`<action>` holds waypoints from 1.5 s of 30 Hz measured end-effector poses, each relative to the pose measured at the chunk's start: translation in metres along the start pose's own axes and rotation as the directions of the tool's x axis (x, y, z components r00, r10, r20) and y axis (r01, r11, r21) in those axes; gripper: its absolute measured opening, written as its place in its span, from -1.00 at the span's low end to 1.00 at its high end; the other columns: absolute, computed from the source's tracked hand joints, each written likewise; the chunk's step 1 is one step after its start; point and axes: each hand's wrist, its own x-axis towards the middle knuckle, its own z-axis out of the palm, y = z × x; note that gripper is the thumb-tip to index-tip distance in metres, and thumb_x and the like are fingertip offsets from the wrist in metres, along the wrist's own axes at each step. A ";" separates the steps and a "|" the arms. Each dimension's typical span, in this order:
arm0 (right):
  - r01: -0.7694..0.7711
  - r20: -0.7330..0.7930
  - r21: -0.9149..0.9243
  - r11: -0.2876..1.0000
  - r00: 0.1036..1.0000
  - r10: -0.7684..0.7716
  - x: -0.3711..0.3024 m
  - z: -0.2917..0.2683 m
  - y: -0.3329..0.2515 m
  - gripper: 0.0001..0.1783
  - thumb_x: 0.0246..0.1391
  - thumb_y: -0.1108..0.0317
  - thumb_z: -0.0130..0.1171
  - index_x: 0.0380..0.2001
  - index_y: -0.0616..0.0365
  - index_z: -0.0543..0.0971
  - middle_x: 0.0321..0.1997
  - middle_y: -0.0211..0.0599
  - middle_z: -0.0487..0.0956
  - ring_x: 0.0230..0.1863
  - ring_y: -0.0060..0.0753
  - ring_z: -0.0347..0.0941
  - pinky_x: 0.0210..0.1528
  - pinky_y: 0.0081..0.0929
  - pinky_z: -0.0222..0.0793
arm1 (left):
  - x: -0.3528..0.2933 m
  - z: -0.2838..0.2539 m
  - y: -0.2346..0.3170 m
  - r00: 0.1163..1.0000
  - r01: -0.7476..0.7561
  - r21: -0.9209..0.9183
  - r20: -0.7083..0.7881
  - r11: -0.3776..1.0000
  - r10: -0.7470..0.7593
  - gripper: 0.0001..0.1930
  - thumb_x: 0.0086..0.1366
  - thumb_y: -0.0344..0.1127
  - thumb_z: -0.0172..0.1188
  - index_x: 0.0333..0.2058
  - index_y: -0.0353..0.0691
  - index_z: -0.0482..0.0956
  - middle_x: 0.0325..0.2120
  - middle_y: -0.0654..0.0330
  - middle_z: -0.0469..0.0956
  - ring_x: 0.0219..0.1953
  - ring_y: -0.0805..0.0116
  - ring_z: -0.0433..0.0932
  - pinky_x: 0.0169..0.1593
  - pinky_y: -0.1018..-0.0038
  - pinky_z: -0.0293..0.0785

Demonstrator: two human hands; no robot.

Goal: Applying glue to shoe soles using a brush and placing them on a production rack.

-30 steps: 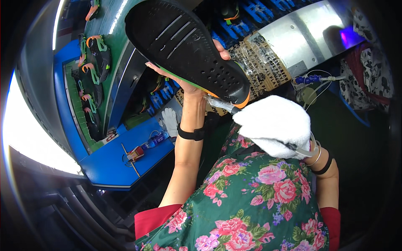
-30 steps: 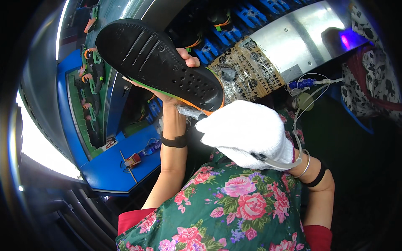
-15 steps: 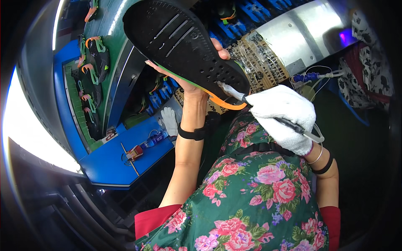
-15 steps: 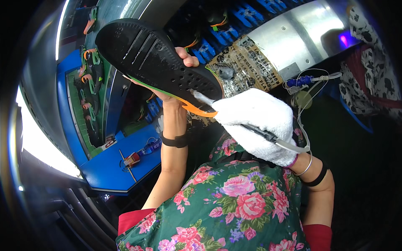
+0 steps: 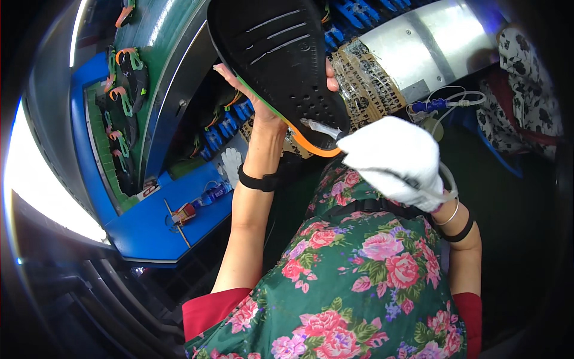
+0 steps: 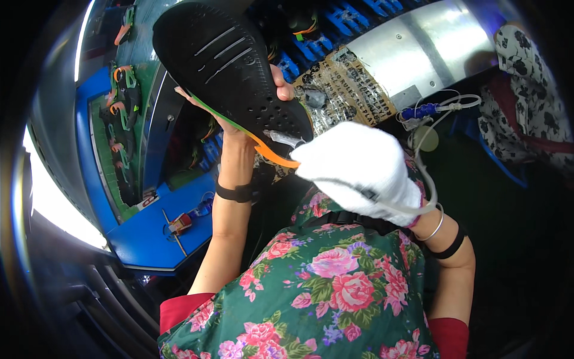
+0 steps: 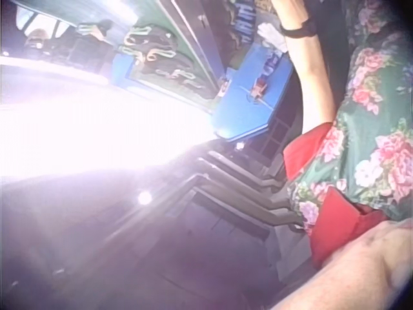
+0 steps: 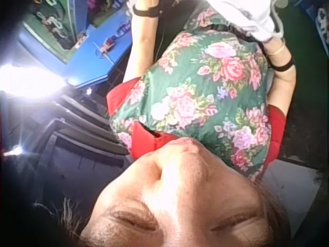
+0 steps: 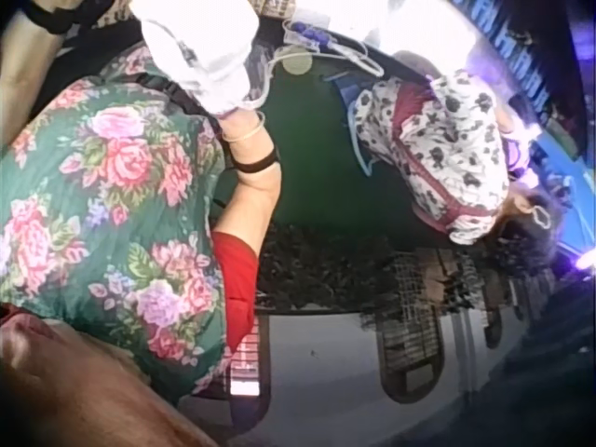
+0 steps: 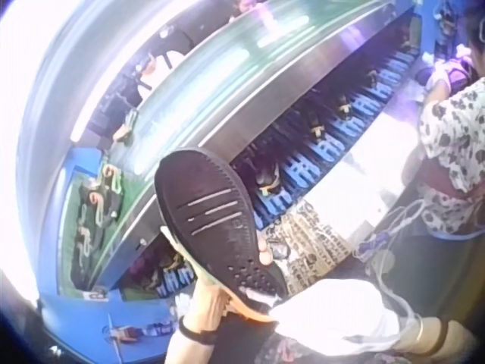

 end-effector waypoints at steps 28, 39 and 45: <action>0.031 0.356 0.406 0.913 0.915 -0.189 0.009 0.007 0.014 -0.67 0.01 0.44 0.37 -0.09 0.02 0.73 -0.05 -0.28 0.74 -0.10 -0.19 0.69 -0.09 -0.30 0.63 | -0.009 -0.026 0.001 0.947 0.320 0.224 -0.084 0.920 -0.309 0.09 0.23 0.65 -0.16 0.38 -0.24 0.27 0.13 -0.16 0.54 -0.10 -0.05 0.73 -0.11 0.04 0.78; 0.162 0.331 0.200 0.966 0.917 -0.222 0.021 0.011 0.019 -0.69 -0.12 0.45 0.46 -0.22 -0.03 0.76 -0.12 -0.37 0.77 -0.16 -0.22 0.70 0.00 -0.32 0.62 | -0.009 -0.019 0.009 0.862 0.506 0.405 -0.226 0.762 -0.453 0.02 0.30 0.58 -0.13 0.21 -0.40 0.43 -0.17 -0.20 0.66 -0.33 -0.07 0.76 -0.27 0.14 0.81; -0.255 0.411 0.436 0.863 0.910 0.061 0.025 0.008 0.019 -0.88 -0.07 0.45 0.48 -0.39 0.14 0.77 -0.22 -0.26 0.78 -0.21 -0.26 0.72 -0.06 -0.45 0.58 | -0.020 -0.022 0.001 0.876 0.435 -0.104 -0.178 0.894 -0.448 0.06 0.29 0.63 -0.27 0.23 -0.36 0.43 -0.15 -0.16 0.67 -0.35 -0.02 0.75 -0.29 0.18 0.79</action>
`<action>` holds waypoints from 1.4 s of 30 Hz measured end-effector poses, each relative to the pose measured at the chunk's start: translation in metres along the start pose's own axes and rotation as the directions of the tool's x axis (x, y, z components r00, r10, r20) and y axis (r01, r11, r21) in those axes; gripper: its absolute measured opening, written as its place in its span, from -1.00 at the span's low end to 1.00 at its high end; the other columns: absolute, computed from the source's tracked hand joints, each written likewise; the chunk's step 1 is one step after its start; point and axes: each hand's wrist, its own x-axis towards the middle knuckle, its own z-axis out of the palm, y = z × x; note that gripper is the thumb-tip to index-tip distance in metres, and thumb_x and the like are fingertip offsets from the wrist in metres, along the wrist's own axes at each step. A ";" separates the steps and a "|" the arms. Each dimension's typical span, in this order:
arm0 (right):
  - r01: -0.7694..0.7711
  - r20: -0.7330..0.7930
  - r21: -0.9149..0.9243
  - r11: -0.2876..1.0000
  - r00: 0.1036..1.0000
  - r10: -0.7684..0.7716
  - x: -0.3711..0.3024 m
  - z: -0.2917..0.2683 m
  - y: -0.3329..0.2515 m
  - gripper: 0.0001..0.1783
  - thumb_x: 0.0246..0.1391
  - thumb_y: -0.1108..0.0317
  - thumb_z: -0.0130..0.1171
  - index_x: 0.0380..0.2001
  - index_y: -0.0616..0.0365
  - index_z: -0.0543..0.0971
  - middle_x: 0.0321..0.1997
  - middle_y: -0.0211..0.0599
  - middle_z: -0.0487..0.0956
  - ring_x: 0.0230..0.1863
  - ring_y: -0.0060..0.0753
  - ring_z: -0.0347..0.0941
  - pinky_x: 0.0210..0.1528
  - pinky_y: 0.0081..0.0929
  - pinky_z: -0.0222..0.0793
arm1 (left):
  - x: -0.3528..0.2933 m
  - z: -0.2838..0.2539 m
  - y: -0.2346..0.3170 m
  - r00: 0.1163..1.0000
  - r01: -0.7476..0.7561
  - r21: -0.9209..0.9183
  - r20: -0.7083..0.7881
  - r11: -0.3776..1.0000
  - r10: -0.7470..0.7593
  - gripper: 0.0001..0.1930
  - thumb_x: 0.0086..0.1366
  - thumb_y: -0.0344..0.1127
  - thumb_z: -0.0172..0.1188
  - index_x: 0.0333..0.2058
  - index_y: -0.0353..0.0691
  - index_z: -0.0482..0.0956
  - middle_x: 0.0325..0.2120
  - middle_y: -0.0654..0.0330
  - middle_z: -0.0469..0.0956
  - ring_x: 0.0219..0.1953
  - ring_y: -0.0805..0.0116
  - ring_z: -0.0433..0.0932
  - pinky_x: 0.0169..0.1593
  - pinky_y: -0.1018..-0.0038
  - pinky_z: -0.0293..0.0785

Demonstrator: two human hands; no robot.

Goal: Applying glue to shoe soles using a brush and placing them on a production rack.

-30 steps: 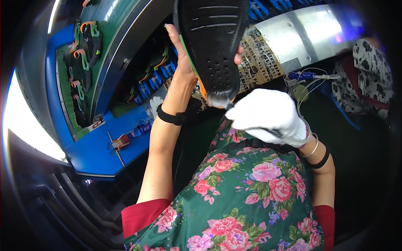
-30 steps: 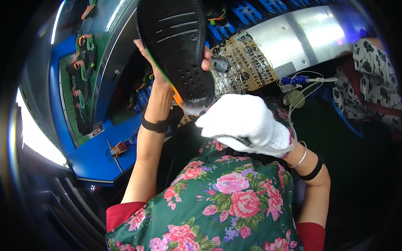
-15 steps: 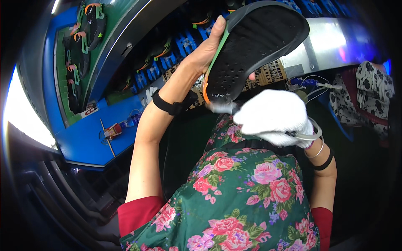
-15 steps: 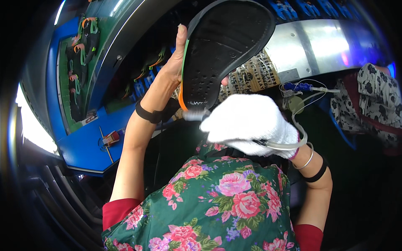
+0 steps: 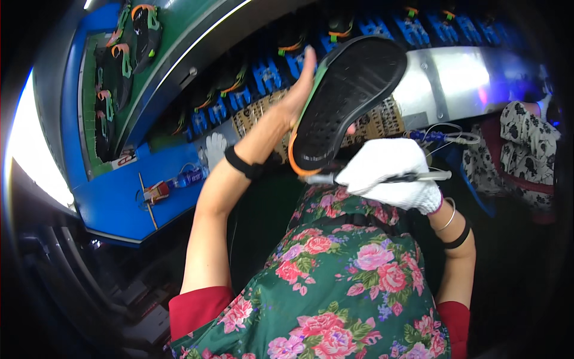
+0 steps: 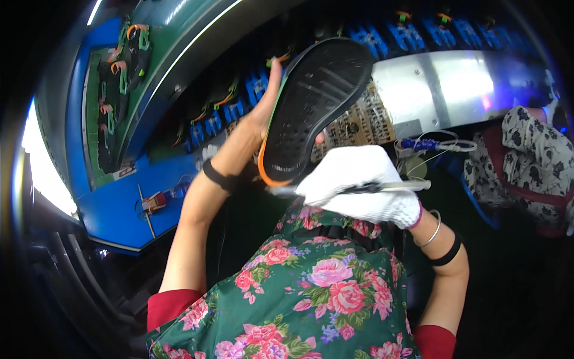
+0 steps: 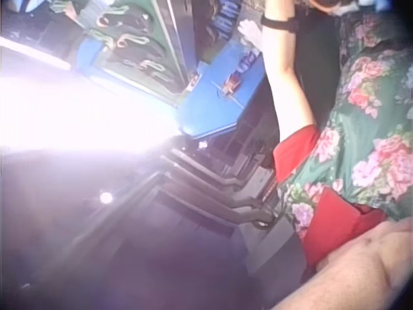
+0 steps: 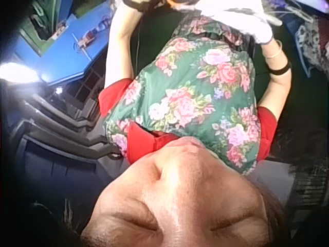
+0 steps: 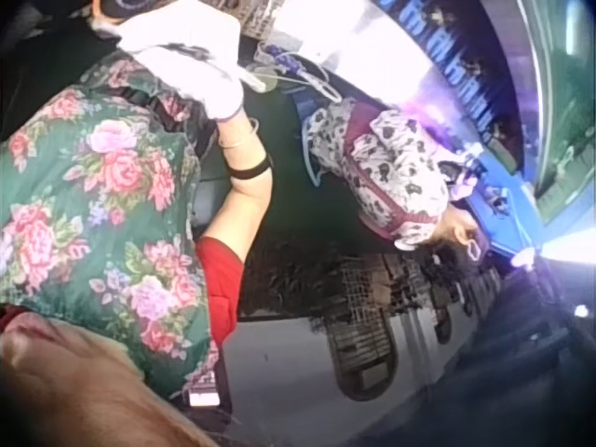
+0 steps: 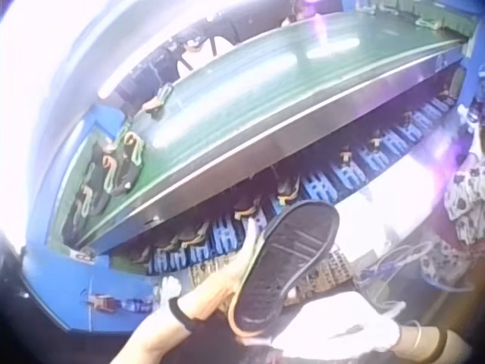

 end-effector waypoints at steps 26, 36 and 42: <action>0.052 -0.387 -0.623 0.780 0.846 -0.366 -0.010 0.002 -0.031 -0.78 -0.17 0.61 0.46 -0.37 0.18 0.73 -0.24 -0.16 0.76 -0.23 -0.18 0.71 -0.17 -0.36 0.61 | -0.033 -0.010 -0.105 0.921 -0.172 -0.649 0.160 0.741 0.354 -0.32 0.42 0.14 0.07 0.30 -0.28 0.42 0.28 -0.11 0.45 0.24 -0.02 0.52 0.33 0.01 0.45; 0.044 -0.275 -0.778 0.627 0.874 -0.402 0.007 -0.006 -0.059 -0.68 -0.06 0.55 0.39 -0.17 0.08 0.78 -0.07 -0.24 0.76 -0.05 -0.18 0.70 0.01 -0.31 0.60 | -0.001 0.075 -0.094 0.949 -0.273 -0.560 -0.023 0.782 0.315 0.04 0.29 0.57 -0.03 0.48 -0.12 0.11 0.43 -0.01 0.24 0.41 -0.06 0.30 0.42 -0.13 0.27; -0.089 -0.323 -0.733 0.675 0.919 -0.229 0.002 -0.004 -0.044 -0.64 0.13 0.47 0.24 0.02 0.12 0.71 0.10 -0.20 0.71 0.15 -0.07 0.62 0.19 -0.20 0.51 | -0.005 0.052 -0.116 0.961 -0.235 -0.566 -0.013 0.790 0.276 -0.09 0.36 0.46 0.01 0.40 -0.17 0.28 0.30 -0.04 0.43 0.31 -0.01 0.45 0.40 -0.05 0.34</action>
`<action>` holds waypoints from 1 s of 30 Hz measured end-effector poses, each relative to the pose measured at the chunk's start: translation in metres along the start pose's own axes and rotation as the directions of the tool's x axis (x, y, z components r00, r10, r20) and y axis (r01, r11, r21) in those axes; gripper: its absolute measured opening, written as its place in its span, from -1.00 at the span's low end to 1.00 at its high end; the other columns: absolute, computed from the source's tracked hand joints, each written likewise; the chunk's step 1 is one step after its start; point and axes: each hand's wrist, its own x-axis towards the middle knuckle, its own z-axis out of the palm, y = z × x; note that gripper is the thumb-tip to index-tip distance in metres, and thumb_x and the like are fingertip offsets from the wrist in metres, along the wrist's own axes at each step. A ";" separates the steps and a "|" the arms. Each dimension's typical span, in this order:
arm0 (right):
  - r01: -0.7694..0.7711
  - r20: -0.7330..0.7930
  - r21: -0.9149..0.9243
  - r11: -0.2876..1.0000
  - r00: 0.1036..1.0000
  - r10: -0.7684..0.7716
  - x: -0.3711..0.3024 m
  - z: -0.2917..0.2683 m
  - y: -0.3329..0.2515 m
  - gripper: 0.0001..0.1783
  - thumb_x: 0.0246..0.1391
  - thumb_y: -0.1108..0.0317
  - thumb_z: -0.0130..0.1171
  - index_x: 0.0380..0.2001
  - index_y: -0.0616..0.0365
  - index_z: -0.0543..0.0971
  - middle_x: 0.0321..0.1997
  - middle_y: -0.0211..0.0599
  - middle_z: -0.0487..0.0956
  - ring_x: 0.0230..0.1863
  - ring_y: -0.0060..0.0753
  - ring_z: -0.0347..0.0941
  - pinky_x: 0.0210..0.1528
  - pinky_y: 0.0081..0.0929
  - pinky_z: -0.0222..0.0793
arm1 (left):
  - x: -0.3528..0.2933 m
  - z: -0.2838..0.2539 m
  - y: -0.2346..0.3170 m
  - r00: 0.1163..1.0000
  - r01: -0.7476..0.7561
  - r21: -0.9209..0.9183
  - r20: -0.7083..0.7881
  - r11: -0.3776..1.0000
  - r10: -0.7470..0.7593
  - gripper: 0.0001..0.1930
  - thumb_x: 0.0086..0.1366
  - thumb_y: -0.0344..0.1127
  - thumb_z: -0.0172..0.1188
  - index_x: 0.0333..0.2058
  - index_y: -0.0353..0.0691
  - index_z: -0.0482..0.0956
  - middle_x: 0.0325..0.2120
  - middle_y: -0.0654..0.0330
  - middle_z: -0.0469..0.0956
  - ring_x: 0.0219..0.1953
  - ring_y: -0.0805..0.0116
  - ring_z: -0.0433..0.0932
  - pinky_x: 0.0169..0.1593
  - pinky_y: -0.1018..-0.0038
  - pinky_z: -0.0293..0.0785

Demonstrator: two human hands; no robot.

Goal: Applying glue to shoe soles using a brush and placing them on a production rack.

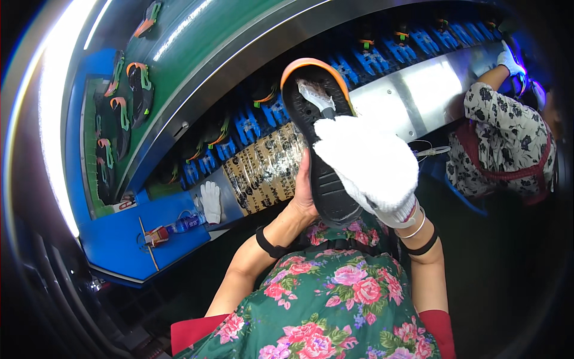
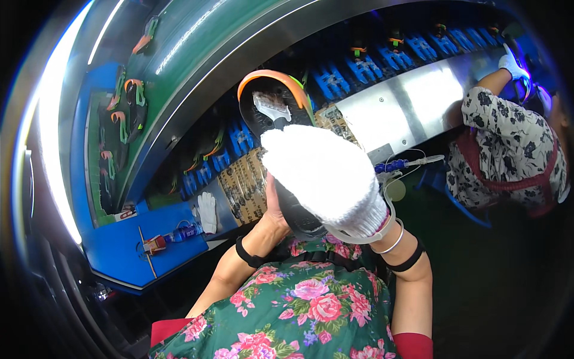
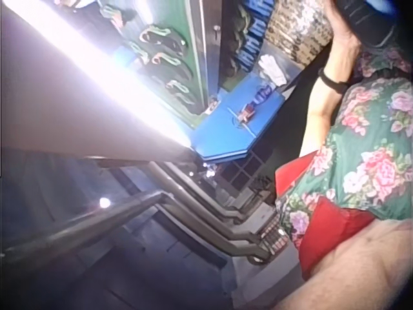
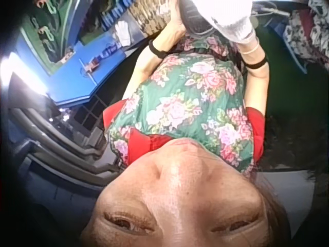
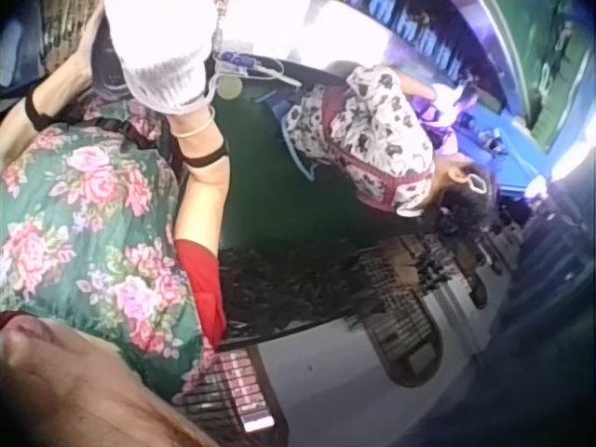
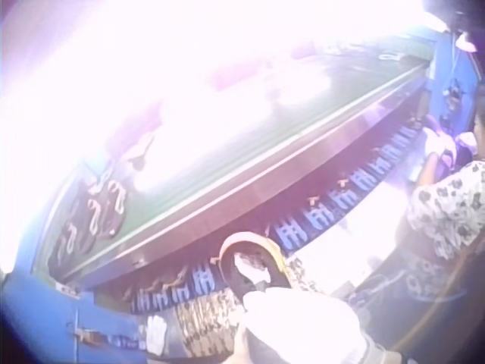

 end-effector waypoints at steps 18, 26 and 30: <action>0.172 -0.128 0.133 0.976 0.980 -0.155 0.007 -0.003 0.010 -0.64 0.06 0.49 0.33 -0.02 0.18 0.71 0.04 -0.16 0.72 0.04 -0.10 0.67 0.20 -0.21 0.53 | 0.015 0.014 0.015 0.986 -0.062 0.303 -0.132 0.951 0.106 -0.02 0.36 0.53 -0.10 0.43 -0.21 0.22 0.36 -0.06 0.35 0.35 -0.01 0.39 0.42 0.00 0.31; 0.083 -0.142 0.199 0.977 0.988 -0.055 -0.001 0.019 -0.001 -0.68 -0.07 0.56 0.43 -0.18 0.09 0.77 -0.09 -0.22 0.76 -0.06 -0.19 0.70 -0.01 -0.32 0.59 | 0.021 0.017 0.023 0.982 -0.119 0.439 -0.082 0.890 0.171 0.07 0.27 0.63 -0.13 0.47 -0.14 0.11 0.38 -0.01 0.28 0.32 -0.05 0.42 0.31 -0.09 0.45; 0.104 -0.207 0.174 0.979 0.976 -0.067 0.006 0.009 0.007 -0.71 -0.07 0.61 0.41 -0.21 0.14 0.76 -0.12 -0.15 0.76 -0.08 -0.15 0.70 -0.02 -0.32 0.60 | 0.028 0.029 0.026 0.974 -0.215 0.360 0.019 0.908 0.224 0.03 0.31 0.61 -0.18 0.47 -0.11 0.10 0.38 -0.02 0.29 0.33 -0.05 0.41 0.36 -0.05 0.39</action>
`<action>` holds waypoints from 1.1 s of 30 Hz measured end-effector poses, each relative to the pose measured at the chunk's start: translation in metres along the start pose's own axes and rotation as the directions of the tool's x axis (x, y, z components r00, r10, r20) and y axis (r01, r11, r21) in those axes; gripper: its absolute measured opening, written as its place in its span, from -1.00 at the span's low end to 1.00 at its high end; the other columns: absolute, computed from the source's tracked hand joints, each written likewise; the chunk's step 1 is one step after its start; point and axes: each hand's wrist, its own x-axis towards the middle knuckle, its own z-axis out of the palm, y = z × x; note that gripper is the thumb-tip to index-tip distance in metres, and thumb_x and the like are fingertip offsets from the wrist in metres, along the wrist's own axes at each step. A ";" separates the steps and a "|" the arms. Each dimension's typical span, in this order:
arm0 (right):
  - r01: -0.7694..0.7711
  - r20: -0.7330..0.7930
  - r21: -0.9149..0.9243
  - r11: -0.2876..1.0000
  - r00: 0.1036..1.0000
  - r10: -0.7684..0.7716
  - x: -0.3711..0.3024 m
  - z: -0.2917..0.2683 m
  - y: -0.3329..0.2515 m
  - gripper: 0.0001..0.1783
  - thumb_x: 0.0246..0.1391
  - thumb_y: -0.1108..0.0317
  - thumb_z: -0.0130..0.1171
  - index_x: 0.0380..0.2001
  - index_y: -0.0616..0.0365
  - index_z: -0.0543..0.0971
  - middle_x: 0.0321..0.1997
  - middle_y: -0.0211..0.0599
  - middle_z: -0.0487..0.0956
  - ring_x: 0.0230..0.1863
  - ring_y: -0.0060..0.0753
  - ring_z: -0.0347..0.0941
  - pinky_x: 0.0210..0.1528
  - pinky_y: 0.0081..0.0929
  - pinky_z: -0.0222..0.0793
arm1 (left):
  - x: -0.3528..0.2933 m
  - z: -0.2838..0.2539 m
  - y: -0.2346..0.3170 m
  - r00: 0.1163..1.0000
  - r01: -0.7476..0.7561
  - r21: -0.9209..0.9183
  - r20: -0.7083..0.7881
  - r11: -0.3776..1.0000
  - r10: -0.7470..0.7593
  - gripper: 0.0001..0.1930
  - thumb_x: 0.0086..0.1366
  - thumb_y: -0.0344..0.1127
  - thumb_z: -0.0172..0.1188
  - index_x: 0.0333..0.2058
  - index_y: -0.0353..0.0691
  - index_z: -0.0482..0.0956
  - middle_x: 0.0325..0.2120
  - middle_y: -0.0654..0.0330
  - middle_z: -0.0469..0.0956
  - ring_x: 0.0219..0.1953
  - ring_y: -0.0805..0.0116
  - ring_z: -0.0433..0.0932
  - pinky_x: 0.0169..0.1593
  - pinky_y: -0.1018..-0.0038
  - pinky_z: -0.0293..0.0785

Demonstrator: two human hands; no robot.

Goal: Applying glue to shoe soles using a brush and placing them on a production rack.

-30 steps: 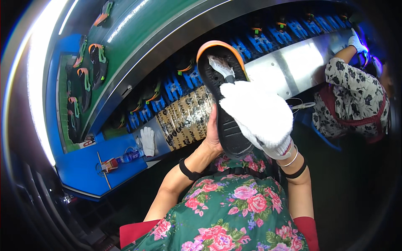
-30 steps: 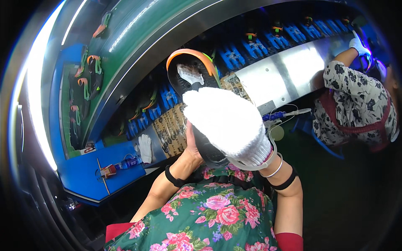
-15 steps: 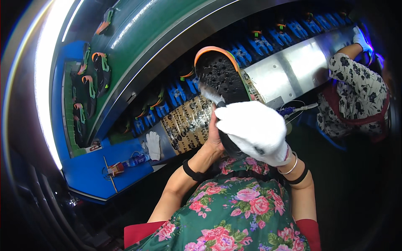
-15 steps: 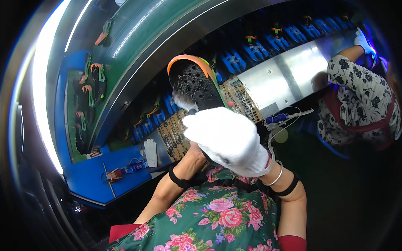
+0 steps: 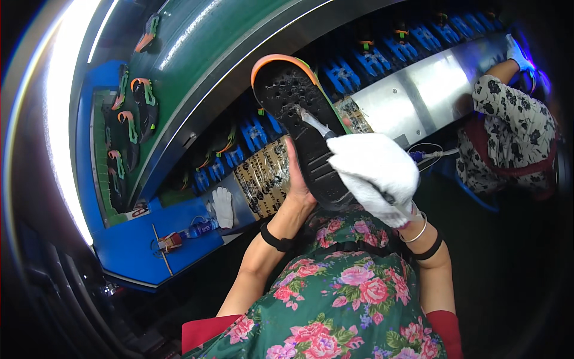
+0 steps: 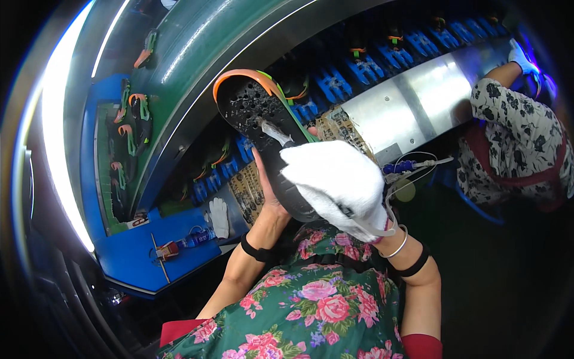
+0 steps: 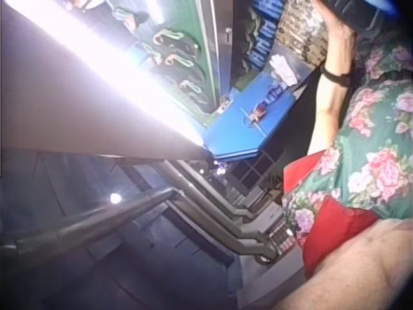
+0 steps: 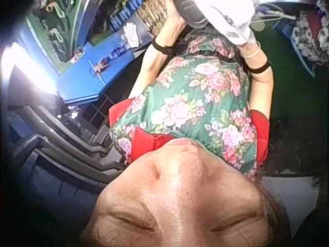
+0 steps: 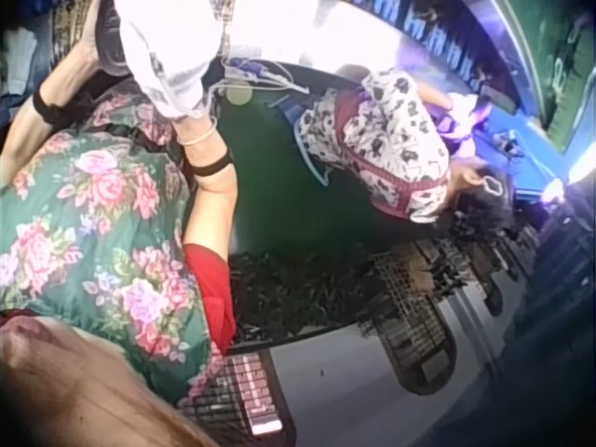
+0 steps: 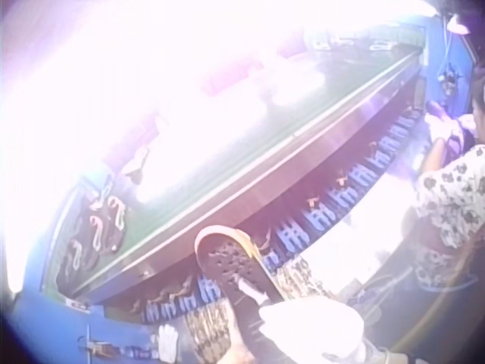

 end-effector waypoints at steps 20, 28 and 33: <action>-0.050 0.105 0.169 0.984 0.994 0.032 -0.019 0.009 0.008 -0.72 0.03 0.52 0.38 -0.13 0.10 0.77 -0.09 -0.21 0.76 -0.06 -0.15 0.71 0.05 -0.26 0.60 | 0.014 0.006 0.019 0.992 0.041 -0.213 0.128 0.976 -0.014 0.08 0.20 0.71 -0.17 0.41 -0.06 0.21 0.12 -0.34 0.50 -0.01 -0.34 0.61 0.04 -0.19 0.60; -0.159 0.138 0.384 0.910 0.984 0.113 -0.025 0.014 0.005 -0.80 -0.06 0.54 0.45 -0.30 0.06 0.77 -0.22 -0.17 0.76 -0.18 -0.21 0.73 -0.10 -0.34 0.63 | 0.018 -0.005 0.030 0.993 0.025 -0.241 0.118 0.970 0.004 0.09 0.21 0.69 -0.14 0.36 -0.19 0.29 0.14 -0.35 0.48 0.01 -0.32 0.59 0.05 -0.16 0.60; 0.098 0.216 0.080 0.992 0.970 -0.114 -0.037 0.015 0.001 -0.71 0.02 0.49 0.40 -0.13 0.05 0.76 -0.09 -0.24 0.76 -0.07 -0.19 0.71 -0.01 -0.29 0.63 | 0.018 -0.008 0.034 0.942 0.129 -0.162 0.328 0.978 -0.070 0.09 0.23 0.67 -0.12 0.37 -0.23 0.27 0.24 -0.15 0.43 0.12 -0.28 0.51 0.06 -0.19 0.58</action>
